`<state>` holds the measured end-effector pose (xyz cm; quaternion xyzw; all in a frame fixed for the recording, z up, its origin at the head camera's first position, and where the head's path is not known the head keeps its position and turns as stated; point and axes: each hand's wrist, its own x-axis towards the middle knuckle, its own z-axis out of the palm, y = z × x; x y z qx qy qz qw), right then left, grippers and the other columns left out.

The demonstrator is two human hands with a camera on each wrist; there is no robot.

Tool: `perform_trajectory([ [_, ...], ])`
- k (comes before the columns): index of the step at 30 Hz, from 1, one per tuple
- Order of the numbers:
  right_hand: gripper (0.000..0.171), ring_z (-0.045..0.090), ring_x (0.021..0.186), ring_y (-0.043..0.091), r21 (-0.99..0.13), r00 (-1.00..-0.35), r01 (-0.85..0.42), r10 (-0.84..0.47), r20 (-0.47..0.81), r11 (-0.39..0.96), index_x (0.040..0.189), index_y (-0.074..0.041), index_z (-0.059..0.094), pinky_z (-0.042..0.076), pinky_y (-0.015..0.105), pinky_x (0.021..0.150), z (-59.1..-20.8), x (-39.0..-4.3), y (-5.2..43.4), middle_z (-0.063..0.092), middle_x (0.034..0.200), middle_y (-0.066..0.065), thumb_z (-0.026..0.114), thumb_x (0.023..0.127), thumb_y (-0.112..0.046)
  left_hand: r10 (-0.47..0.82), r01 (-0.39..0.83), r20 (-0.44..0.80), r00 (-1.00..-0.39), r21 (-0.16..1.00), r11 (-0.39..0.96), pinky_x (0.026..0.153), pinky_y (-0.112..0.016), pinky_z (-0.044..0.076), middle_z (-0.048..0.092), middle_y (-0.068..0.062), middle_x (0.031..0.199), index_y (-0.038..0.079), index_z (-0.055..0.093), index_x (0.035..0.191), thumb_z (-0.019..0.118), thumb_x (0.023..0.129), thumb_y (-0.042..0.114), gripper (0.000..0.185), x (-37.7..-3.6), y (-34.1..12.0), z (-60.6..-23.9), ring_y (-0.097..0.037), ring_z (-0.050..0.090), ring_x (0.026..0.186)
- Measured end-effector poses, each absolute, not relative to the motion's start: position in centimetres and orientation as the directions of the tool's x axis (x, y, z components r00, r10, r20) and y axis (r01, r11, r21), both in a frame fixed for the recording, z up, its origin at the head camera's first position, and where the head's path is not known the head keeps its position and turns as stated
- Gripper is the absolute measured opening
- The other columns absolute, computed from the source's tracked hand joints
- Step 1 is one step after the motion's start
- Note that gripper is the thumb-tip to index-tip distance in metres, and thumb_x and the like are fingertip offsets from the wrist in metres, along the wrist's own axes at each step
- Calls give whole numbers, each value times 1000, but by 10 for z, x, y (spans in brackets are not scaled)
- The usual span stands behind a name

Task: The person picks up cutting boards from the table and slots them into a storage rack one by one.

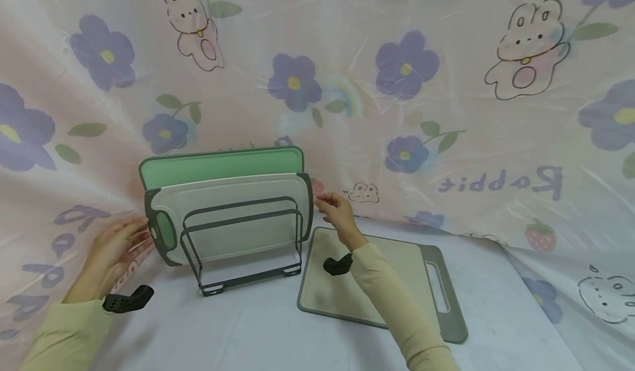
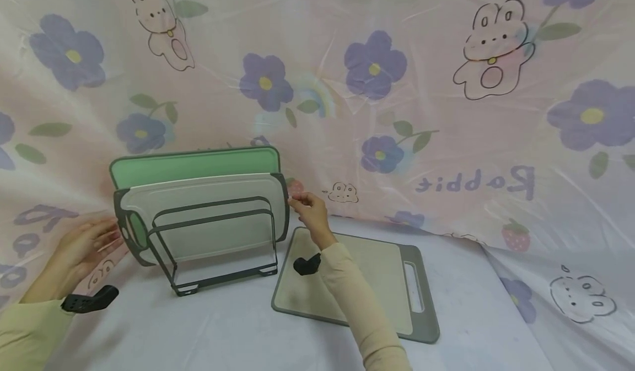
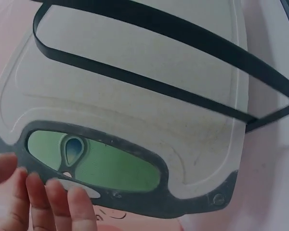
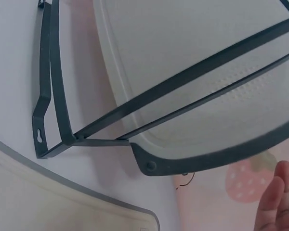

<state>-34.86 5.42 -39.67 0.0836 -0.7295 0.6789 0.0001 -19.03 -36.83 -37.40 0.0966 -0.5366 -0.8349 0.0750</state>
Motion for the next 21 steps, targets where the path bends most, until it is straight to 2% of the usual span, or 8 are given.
perform_trajectory([
  [3, 23, 60, 102, 31, -994, -989, -101, -111, 96, 40, 111, -4, 64, 52, 35, 81, -396, -348, 58, 63, 107, 10, 64, 95, -20, -236, 47, -44, -971, 929, -368, 68, -25, 56, 62, 1, 81, 14, 69, 86, 65, 94, 10, 10, -191, -365, -372, -12, 61, 74],
  [7, 24, 61, 98, 27, -998, -995, -64, -82, 64, -5, 112, -6, 64, 52, 32, 79, -393, -346, 63, 62, 111, 13, 65, 94, -21, -215, 73, -5, -977, 933, -352, 67, -25, 55, 61, 0, 80, 13, 69, 87, 64, 95, 10, 10, -192, -359, -368, -12, 60, 73],
  [14, 24, 60, 88, 20, -996, -997, -53, -58, 58, -78, 112, -5, 64, 51, 29, 74, -388, -341, 73, 62, 100, 7, 65, 94, -21, -157, 92, 40, -987, 937, -337, 65, -25, 52, 60, 0, 83, 11, 67, 92, 61, 97, 11, 8, -193, -345, -356, -15, 58, 72],
  [21, 30, 59, 85, 18, -989, -995, -65, -68, 75, -130, 118, 0, 60, 50, 26, 71, -379, -333, 92, 61, 98, 5, 63, 96, -20, -110, 126, 95, -989, 937, -326, 64, -24, 50, 60, 0, 88, 12, 67, 94, 60, 98, 12, 8, -194, -327, -341, -14, 57, 75],
])
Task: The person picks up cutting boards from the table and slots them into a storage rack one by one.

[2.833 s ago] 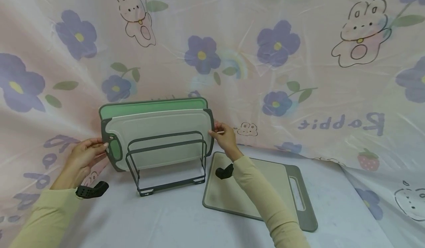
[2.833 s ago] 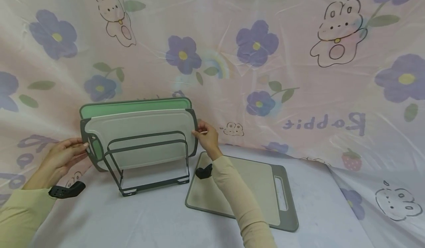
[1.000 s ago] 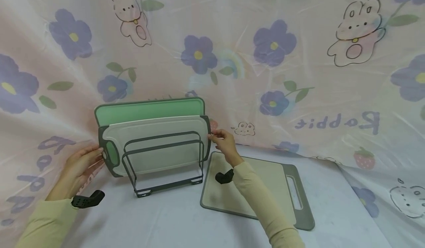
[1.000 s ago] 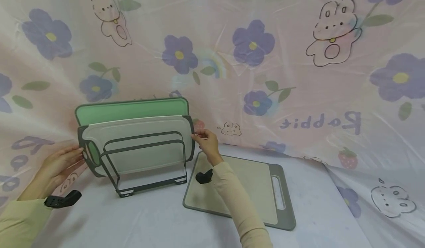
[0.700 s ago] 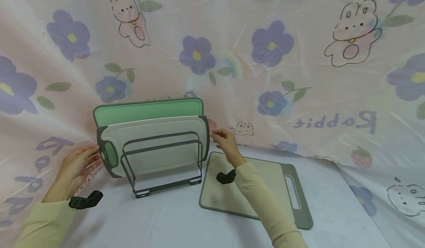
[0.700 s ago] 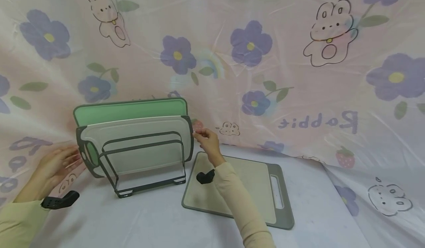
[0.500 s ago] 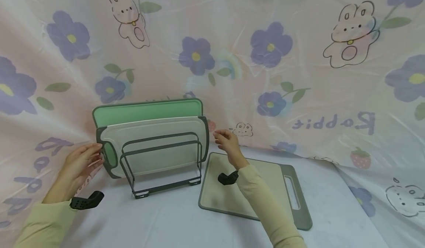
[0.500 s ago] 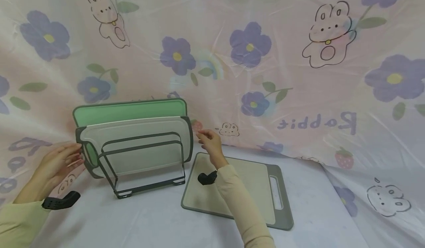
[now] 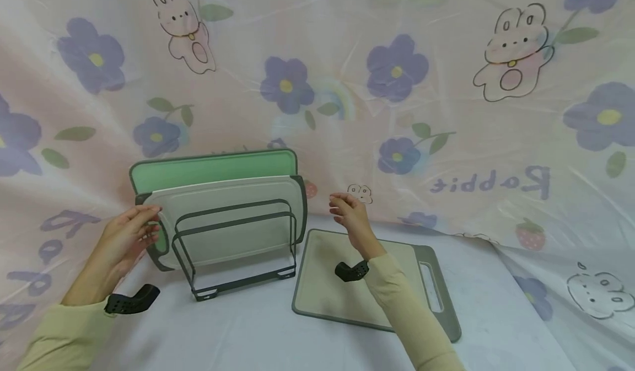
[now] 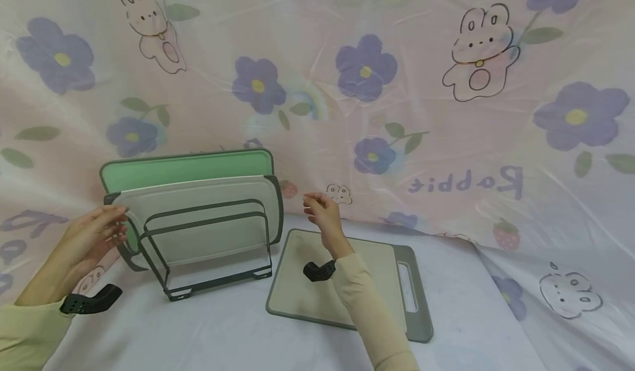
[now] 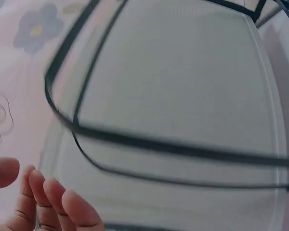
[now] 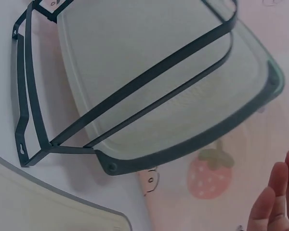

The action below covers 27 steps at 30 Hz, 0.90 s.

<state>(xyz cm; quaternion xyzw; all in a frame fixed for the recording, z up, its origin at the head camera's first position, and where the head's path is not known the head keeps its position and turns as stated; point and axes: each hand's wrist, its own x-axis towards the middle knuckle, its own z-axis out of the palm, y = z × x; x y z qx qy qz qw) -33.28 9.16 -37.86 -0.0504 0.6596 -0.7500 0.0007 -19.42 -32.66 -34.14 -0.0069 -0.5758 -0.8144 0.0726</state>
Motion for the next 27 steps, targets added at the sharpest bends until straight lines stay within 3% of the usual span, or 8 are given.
perform_trajectory([
  [7, 32, 58, 86, 17, -979, -993, -81, -75, 96, -187, 122, 0, 56, 48, 25, 72, -363, -316, 117, 59, 99, 3, 62, 96, -19, -103, 187, 166, -981, 951, -246, 64, -23, 50, 59, 1, 92, 13, 68, 98, 61, 98, 15, 8, -193, -303, -323, -14, 57, 77],
  [18, 11, 58, 87, 16, -966, -992, -105, -48, 119, -237, 107, -10, 60, 47, 26, 76, -343, -297, 162, 60, 94, 0, 59, 98, -15, -19, 220, 219, -976, 966, -136, 68, -23, 50, 59, 1, 92, 13, 66, 99, 59, 99, 19, 9, -197, -259, -305, -13, 56, 78],
  [27, 15, 56, 92, 16, -976, -985, -152, -62, 163, -158, 112, -12, 59, 47, 26, 80, -334, -279, 184, 57, 98, 0, 58, 99, -21, 33, 180, 183, -983, 981, -75, 74, -25, 51, 58, 0, 95, 14, 63, 101, 60, 98, 23, 10, -196, -230, -296, -14, 56, 83],
])
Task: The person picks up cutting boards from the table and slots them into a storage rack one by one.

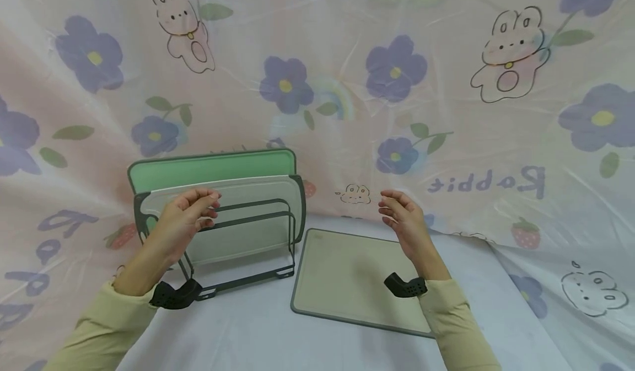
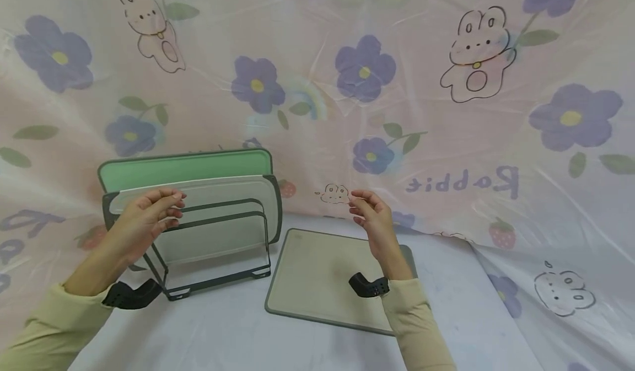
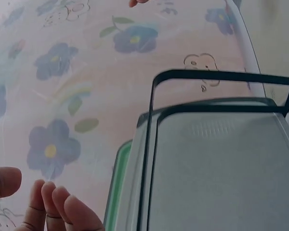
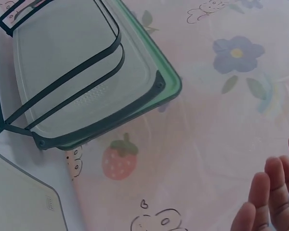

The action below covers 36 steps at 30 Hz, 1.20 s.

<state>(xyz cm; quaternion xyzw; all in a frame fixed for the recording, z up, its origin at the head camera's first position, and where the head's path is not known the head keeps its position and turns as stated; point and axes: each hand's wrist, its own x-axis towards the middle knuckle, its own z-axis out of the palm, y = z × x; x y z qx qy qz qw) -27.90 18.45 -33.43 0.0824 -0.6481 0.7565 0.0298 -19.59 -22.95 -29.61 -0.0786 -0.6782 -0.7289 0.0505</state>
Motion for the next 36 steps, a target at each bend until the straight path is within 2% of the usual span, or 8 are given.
perform_trajectory([
  [5, 12, 56, 92, 16, -973, -978, -180, -79, 193, -145, 110, -16, 60, 47, 27, 81, -333, -268, 194, 57, 98, 1, 58, 100, -20, 68, 183, 184, -981, 983, -20, 78, -28, 51, 56, -2, 102, 11, 60, 107, 57, 100, 25, 15, -194, -213, -293, -15, 55, 88],
  [11, 15, 57, 90, 15, -960, -966, -232, -79, 246, -159, 114, -14, 60, 47, 25, 80, -326, -260, 208, 59, 96, -1, 58, 100, -18, 76, 210, 208, -975, 978, 14, 83, -31, 50, 54, -7, 110, 4, 55, 117, 57, 100, 25, 27, -198, -190, -292, -18, 53, 94],
  [19, 13, 59, 86, 12, -946, -960, -256, -64, 273, -199, 111, -15, 61, 49, 23, 77, -326, -251, 226, 61, 92, -1, 57, 100, -13, 103, 207, 204, -974, 978, 23, 84, -34, 49, 55, -7, 105, -4, 53, 117, 55, 101, 19, 28, -205, -161, -296, -22, 52, 94],
  [22, 14, 59, 86, 12, -943, -959, -258, -60, 276, -208, 113, -12, 60, 49, 23, 76, -327, -248, 230, 62, 93, -1, 56, 100, -12, 112, 205, 200, -973, 978, 28, 84, -35, 49, 54, -7, 105, -6, 54, 117, 55, 101, 18, 29, -208, -152, -297, -26, 51, 96],
  [26, 15, 58, 88, 13, -946, -960, -255, -62, 272, -198, 115, -10, 59, 48, 24, 77, -330, -245, 235, 62, 95, -1, 55, 101, -12, 115, 201, 197, -974, 979, 30, 84, -34, 49, 54, -9, 109, -7, 54, 117, 55, 100, 15, 28, -211, -142, -301, -28, 50, 99],
  [32, 11, 57, 93, 12, -963, -971, -229, -42, 237, -142, 110, -16, 61, 47, 25, 79, -338, -240, 244, 59, 103, -3, 56, 100, -14, 111, 187, 181, -977, 982, 42, 84, -31, 48, 55, -11, 108, -5, 56, 116, 57, 99, 14, 25, -215, -127, -311, -23, 50, 96],
  [36, 12, 56, 95, 12, -968, -973, -225, -29, 229, -108, 110, -17, 62, 47, 25, 79, -344, -238, 252, 58, 107, -2, 56, 100, -14, 119, 185, 180, -976, 982, 41, 86, -37, 48, 55, -11, 109, -3, 57, 115, 58, 98, 13, 24, -218, -117, -320, -24, 51, 97],
])
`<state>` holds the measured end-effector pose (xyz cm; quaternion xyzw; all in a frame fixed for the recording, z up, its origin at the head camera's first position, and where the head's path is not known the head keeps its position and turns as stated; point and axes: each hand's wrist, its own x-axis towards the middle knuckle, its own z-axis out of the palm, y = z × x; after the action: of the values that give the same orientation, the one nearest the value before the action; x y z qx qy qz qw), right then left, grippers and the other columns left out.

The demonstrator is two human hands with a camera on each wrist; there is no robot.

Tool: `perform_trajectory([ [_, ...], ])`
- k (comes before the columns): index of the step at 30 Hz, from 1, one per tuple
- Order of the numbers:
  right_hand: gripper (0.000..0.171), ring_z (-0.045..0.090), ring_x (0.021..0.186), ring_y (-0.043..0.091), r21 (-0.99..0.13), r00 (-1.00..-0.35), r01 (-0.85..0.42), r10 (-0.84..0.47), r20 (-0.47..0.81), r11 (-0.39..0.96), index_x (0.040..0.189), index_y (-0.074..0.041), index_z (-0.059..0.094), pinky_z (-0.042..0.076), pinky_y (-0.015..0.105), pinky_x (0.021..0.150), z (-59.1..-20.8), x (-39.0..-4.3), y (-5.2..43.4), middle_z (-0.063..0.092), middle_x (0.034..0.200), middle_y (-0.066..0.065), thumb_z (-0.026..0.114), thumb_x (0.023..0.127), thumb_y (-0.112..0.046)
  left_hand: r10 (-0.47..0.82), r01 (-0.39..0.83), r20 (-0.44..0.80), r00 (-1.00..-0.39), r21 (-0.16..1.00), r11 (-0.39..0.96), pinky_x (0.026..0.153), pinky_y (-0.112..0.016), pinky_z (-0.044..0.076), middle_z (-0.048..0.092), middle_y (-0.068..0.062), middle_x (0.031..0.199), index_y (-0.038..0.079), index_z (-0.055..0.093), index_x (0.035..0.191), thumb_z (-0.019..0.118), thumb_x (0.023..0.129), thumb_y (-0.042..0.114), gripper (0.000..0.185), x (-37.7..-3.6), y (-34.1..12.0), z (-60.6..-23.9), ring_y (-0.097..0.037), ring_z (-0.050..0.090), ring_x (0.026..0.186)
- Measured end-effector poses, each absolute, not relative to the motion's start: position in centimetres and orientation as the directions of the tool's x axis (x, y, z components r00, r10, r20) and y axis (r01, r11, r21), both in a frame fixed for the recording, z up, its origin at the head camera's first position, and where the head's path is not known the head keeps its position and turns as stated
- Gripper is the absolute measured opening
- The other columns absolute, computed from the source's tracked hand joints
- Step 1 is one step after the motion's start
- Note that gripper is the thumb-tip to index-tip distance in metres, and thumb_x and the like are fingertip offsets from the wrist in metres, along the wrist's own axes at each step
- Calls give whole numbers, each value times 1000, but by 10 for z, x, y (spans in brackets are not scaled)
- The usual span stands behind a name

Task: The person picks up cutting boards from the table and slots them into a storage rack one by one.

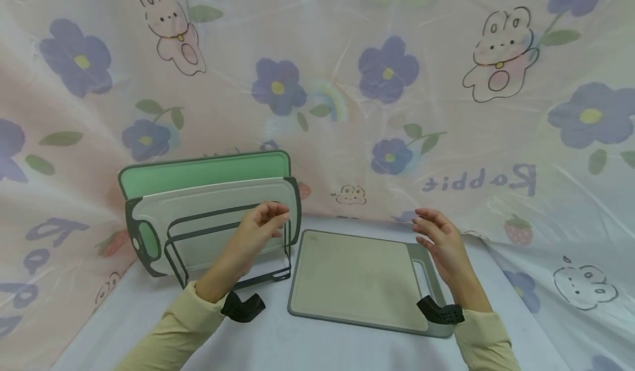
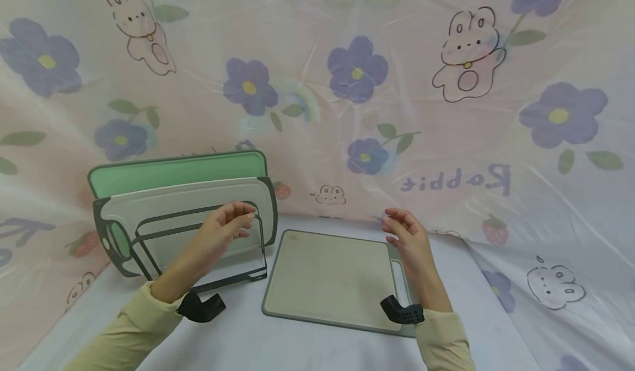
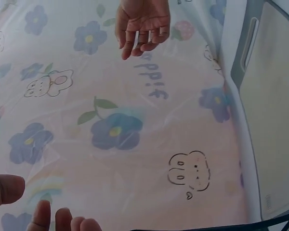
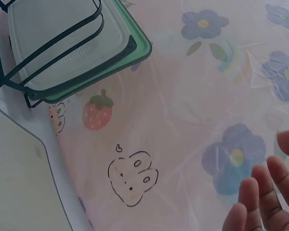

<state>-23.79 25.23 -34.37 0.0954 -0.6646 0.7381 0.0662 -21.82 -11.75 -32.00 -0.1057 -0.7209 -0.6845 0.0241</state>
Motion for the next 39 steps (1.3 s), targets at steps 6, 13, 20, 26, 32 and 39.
perform_trajectory([
  [6, 13, 55, 96, 12, -974, -975, -220, 18, 219, -62, 110, -18, 62, 47, 24, 78, -353, -235, 265, 56, 108, -3, 58, 99, -13, 125, 200, 190, -974, 976, 80, 80, -33, 48, 56, -11, 111, -1, 59, 114, 61, 97, 12, 22, -221, -102, -338, -21, 55, 90],
  [13, 13, 55, 94, 12, -976, -976, -214, 50, 212, -45, 110, -17, 62, 47, 24, 76, -363, -234, 277, 58, 105, -4, 59, 98, -13, 104, 215, 200, -974, 965, 152, 69, -27, 45, 59, -9, 108, 2, 61, 113, 64, 94, 9, 20, -225, -86, -360, -21, 53, 84],
  [20, 13, 54, 95, 11, -981, -979, -191, 73, 190, -10, 111, -17, 60, 47, 23, 76, -377, -231, 288, 56, 104, -5, 59, 99, -14, 83, 221, 208, -975, 956, 192, 66, -26, 44, 59, -10, 105, 0, 61, 112, 66, 93, 11, 23, -231, -76, -386, -20, 51, 81],
  [26, 14, 54, 94, 9, -989, -983, -147, 102, 149, 31, 111, -19, 61, 46, 23, 76, -390, -229, 297, 58, 102, -8, 58, 99, -14, 51, 186, 179, -982, 957, 223, 68, -31, 45, 60, -11, 103, 1, 62, 113, 69, 90, 12, 26, -234, -72, -408, -23, 53, 82],
  [32, 14, 54, 93, 7, -995, -987, -82, 132, 90, 65, 111, -22, 60, 45, 23, 76, -403, -227, 306, 60, 100, -13, 60, 98, -16, 28, 172, 171, -985, 949, 264, 68, -32, 46, 60, -11, 109, 2, 61, 117, 70, 89, 13, 31, -231, -62, -422, -21, 53, 84],
  [39, 22, 53, 97, 5, -987, -990, -14, 140, 36, 157, 117, -20, 55, 46, 21, 79, -416, -225, 315, 59, 104, -15, 61, 98, -29, 10, 186, 194, -981, 920, 344, 79, -41, 47, 58, -13, 118, 3, 59, 121, 71, 88, 16, 37, -230, -52, -440, -29, 53, 98],
])
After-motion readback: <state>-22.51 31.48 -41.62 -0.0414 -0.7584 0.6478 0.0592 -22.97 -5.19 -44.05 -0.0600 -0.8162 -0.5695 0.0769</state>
